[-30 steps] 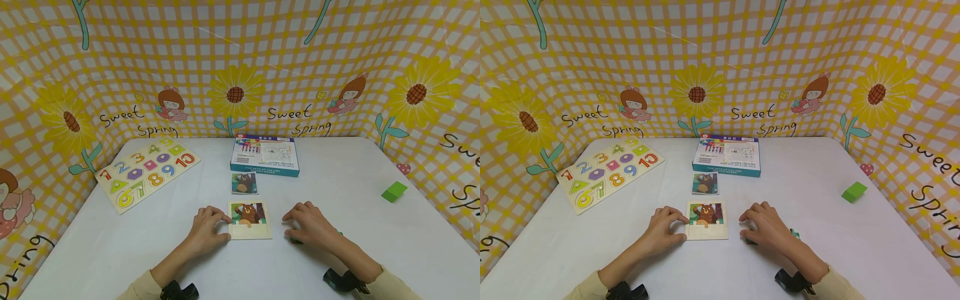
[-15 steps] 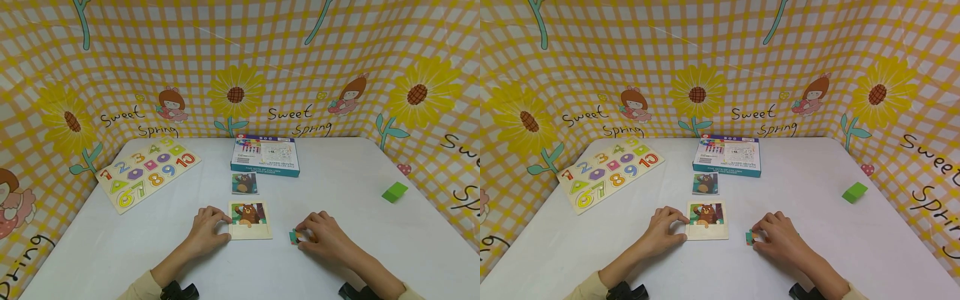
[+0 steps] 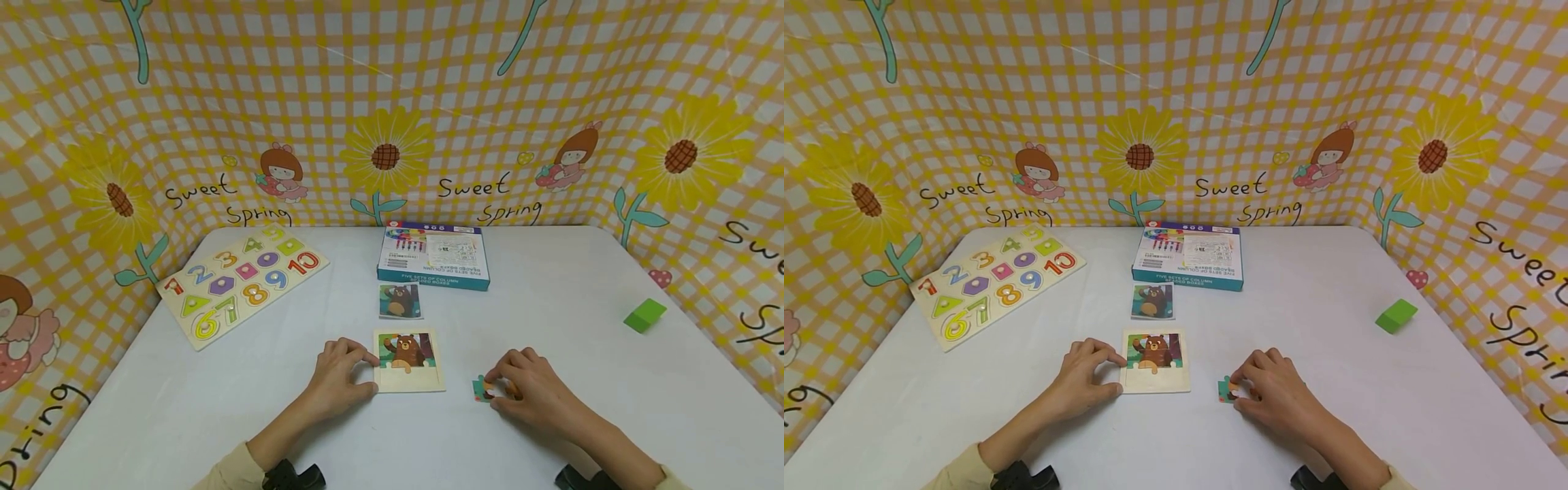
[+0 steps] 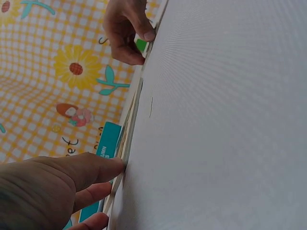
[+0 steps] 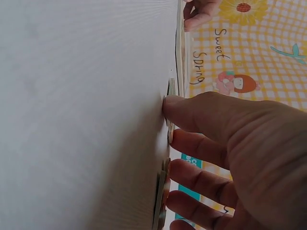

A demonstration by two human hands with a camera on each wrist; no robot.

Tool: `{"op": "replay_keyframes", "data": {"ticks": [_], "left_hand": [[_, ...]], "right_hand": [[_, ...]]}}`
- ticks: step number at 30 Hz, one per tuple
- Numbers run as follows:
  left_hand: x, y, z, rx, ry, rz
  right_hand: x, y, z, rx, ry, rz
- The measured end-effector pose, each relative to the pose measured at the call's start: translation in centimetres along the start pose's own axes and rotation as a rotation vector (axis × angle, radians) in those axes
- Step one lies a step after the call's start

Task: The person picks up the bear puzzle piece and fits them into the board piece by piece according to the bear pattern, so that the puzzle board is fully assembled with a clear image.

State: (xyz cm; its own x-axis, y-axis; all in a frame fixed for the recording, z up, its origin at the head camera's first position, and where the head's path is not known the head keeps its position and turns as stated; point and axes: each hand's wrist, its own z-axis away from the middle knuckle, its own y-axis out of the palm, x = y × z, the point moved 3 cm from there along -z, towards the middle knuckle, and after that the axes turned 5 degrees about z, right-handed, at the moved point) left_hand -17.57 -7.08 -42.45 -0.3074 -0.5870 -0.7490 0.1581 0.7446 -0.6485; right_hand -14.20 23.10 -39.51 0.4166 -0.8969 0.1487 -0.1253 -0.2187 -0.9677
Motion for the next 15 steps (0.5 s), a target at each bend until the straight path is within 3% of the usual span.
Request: {"op": "replay_keyframes", "data": {"ticks": [15], "left_hand": [[0.0, 0.0, 0.0, -0.006, 0.013, -0.009]], "right_hand": [[1.5, -0.5, -1.3, -0.006, -0.051, 0.006]]}}
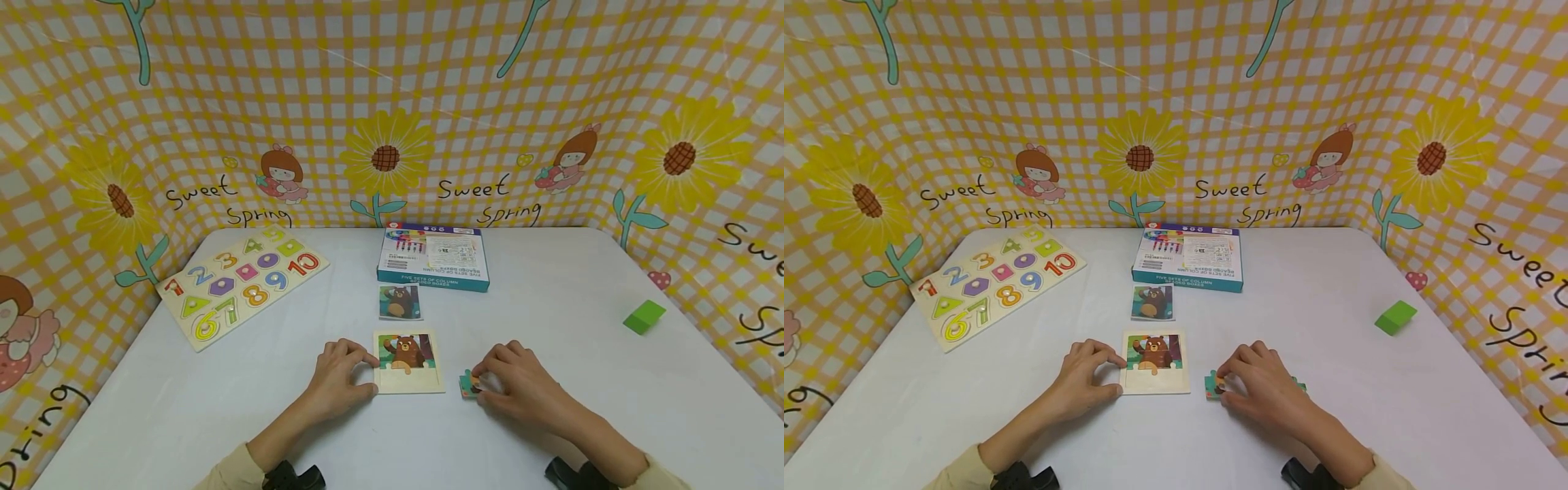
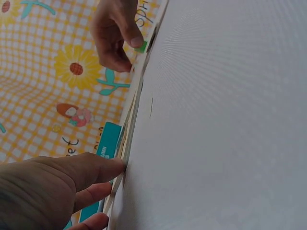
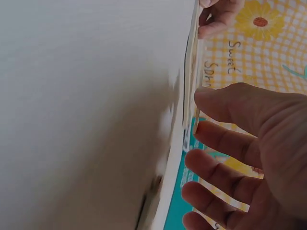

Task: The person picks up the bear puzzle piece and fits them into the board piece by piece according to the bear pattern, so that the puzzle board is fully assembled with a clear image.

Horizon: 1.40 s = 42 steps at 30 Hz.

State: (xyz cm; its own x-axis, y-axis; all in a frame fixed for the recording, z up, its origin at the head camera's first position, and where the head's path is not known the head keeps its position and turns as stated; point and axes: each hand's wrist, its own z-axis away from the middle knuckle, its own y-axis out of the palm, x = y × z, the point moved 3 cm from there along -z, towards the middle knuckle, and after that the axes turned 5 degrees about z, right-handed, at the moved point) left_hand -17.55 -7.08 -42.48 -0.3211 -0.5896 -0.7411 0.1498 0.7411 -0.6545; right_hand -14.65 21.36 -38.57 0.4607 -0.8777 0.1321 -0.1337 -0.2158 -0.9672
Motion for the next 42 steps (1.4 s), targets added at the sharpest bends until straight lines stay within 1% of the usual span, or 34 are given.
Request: {"op": "replay_keyframes", "data": {"ticks": [7, 12, 16, 19, 25, 30, 36, 42], "left_hand": [[0.0, 0.0, 0.0, 0.002, -0.002, 0.001], [0.0, 0.0, 0.0, -0.001, 0.001, -0.003], [0.0, 0.0, 0.0, -0.001, 0.0, -0.007], [0.0, 0.0, 0.0, 0.001, -0.003, -0.006], [0.0, 0.0, 0.0, 0.0, 0.004, -0.005], [0.0, -0.1, 0.0, 0.001, 0.008, -0.001], [0.0, -0.1, 0.0, 0.014, 0.002, -0.002], [-0.1, -0.1, 0.1, 0.011, 0.01, 0.003]], "right_hand": [[1.8, 0.2, -1.8, 0.01, -0.042, -0.022], [3.1, 0.6, -3.0, -0.001, -0.098, -0.05], [4.0, 1.1, -3.8, -0.009, -0.144, -0.046], [4.6, 1.5, -4.3, -0.008, -0.163, -0.046], [5.6, 2.2, -5.3, 0.013, -0.16, -0.076], [6.3, 2.7, -6.1, 0.043, -0.145, -0.076], [6.8, 3.2, -6.7, 0.059, -0.162, -0.081], [7.2, 3.6, -7.2, 0.076, -0.166, -0.085]]}}
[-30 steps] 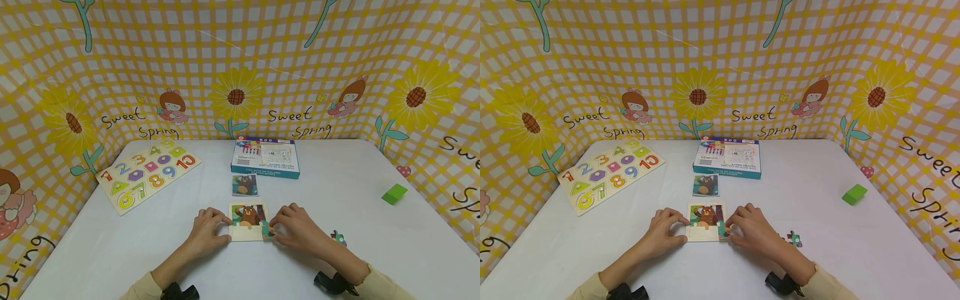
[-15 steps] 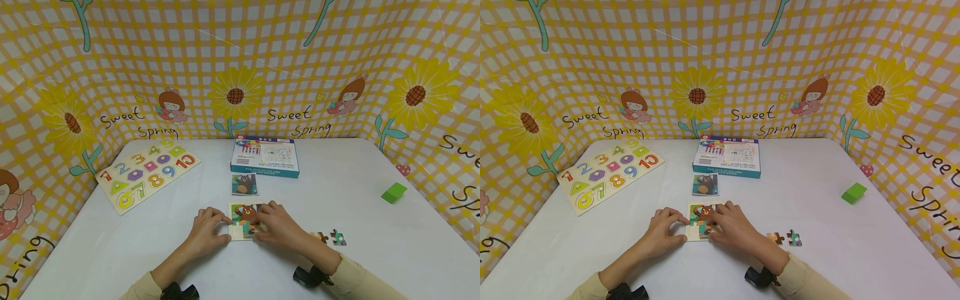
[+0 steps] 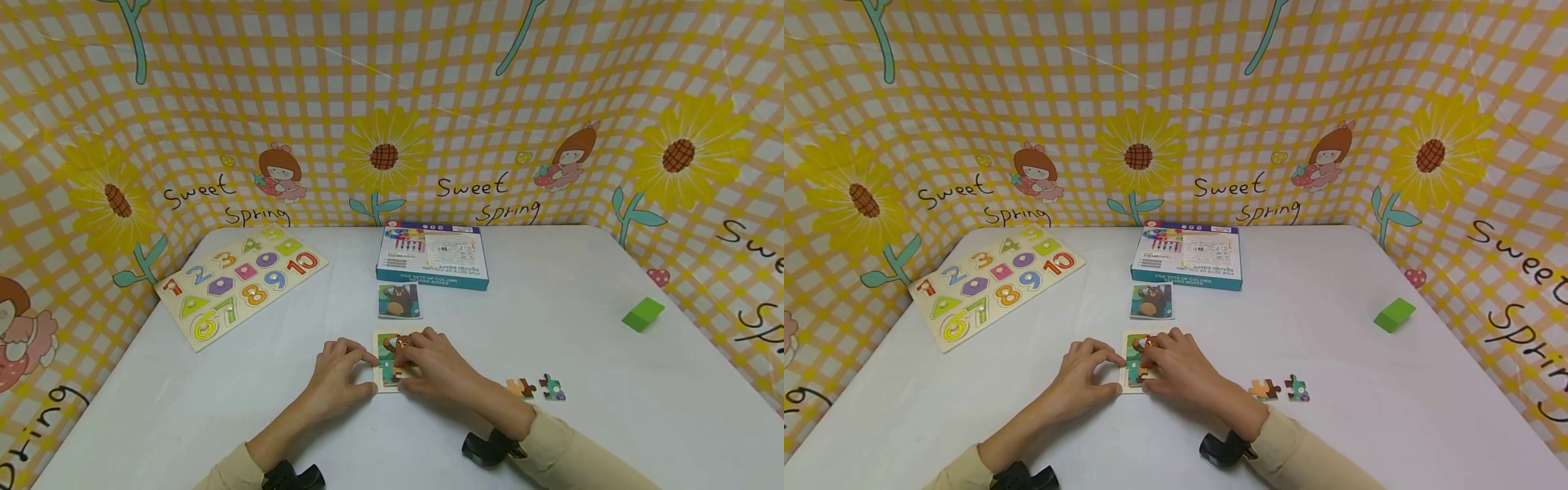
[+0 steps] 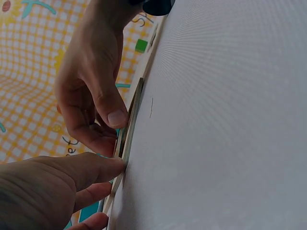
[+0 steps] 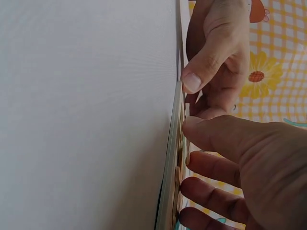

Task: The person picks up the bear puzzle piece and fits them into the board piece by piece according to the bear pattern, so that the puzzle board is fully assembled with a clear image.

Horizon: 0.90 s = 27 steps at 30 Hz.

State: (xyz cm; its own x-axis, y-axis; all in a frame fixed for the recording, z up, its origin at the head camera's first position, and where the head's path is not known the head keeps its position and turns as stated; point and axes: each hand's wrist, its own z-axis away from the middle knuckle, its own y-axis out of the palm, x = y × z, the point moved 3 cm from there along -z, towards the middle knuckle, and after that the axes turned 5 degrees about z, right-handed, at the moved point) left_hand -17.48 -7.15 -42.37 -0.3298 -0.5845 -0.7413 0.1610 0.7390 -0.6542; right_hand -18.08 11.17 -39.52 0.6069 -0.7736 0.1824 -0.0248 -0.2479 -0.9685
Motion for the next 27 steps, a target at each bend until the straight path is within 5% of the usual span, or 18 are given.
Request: {"op": "replay_keyframes", "data": {"ticks": [27], "left_hand": [[-0.17, 0.06, -0.07, -0.011, -0.016, 0.0]], "right_hand": [[0.36, 0.32, -0.39, -0.017, 0.002, 0.026]]}}
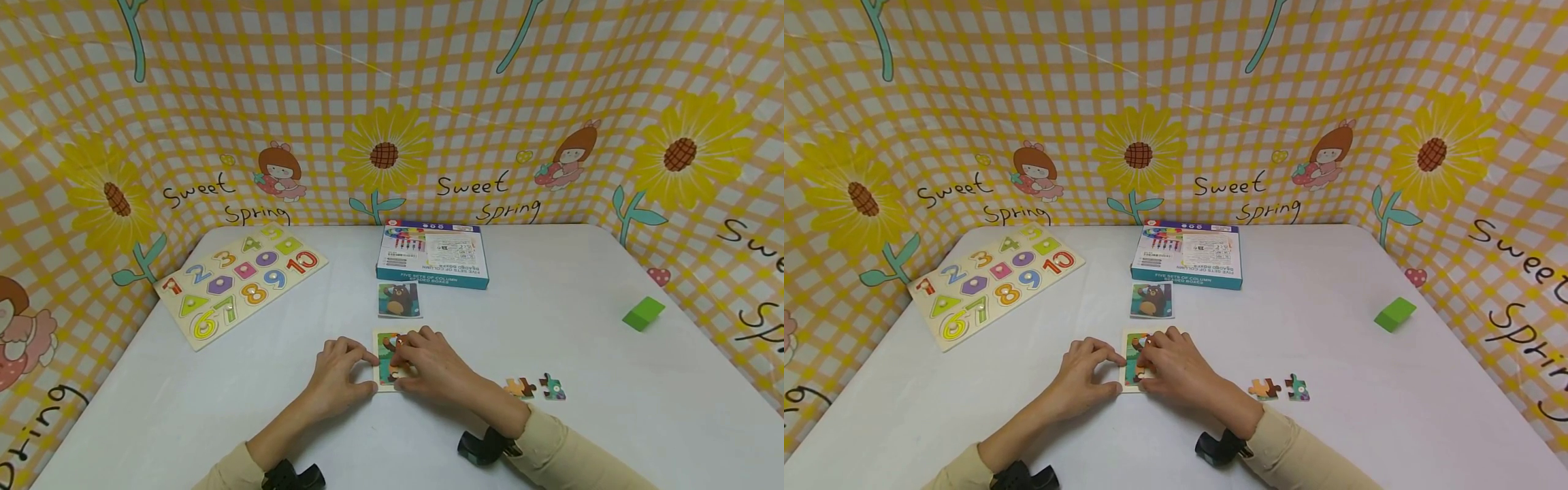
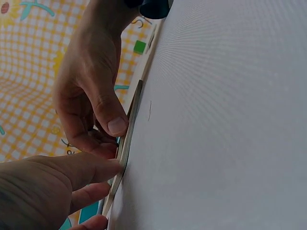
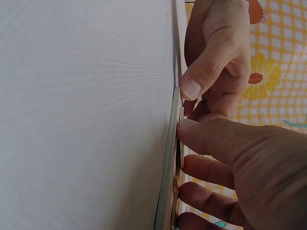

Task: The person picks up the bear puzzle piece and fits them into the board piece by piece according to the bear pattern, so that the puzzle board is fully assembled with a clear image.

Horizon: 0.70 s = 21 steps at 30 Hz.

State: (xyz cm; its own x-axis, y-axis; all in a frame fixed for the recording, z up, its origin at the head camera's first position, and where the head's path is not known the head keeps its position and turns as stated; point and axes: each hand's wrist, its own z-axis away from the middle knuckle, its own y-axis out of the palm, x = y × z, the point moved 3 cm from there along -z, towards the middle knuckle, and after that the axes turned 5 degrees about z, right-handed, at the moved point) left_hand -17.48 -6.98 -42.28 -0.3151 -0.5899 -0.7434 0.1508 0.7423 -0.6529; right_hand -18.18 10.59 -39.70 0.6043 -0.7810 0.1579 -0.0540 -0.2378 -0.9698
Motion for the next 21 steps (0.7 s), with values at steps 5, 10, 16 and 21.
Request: {"op": "replay_keyframes", "data": {"ticks": [5, 10, 16, 21], "left_hand": [[-0.1, 0.09, -0.11, -0.01, -0.01, -0.001], [-0.24, 0.2, -0.18, -0.025, -0.007, -0.011], [-0.43, 0.32, -0.17, -0.041, 0.005, -0.007], [-0.45, 0.47, -0.18, -0.045, 0.001, -0.009]], "right_hand": [[0.0, 0.01, -0.05, -0.006, -0.005, 0.003], [-0.06, -0.02, 0.0, -0.009, -0.008, -0.004], [-0.21, 0.02, 0.09, -0.013, -0.008, -0.04], [-0.22, 0.11, 0.02, -0.016, -0.016, -0.045]]}}
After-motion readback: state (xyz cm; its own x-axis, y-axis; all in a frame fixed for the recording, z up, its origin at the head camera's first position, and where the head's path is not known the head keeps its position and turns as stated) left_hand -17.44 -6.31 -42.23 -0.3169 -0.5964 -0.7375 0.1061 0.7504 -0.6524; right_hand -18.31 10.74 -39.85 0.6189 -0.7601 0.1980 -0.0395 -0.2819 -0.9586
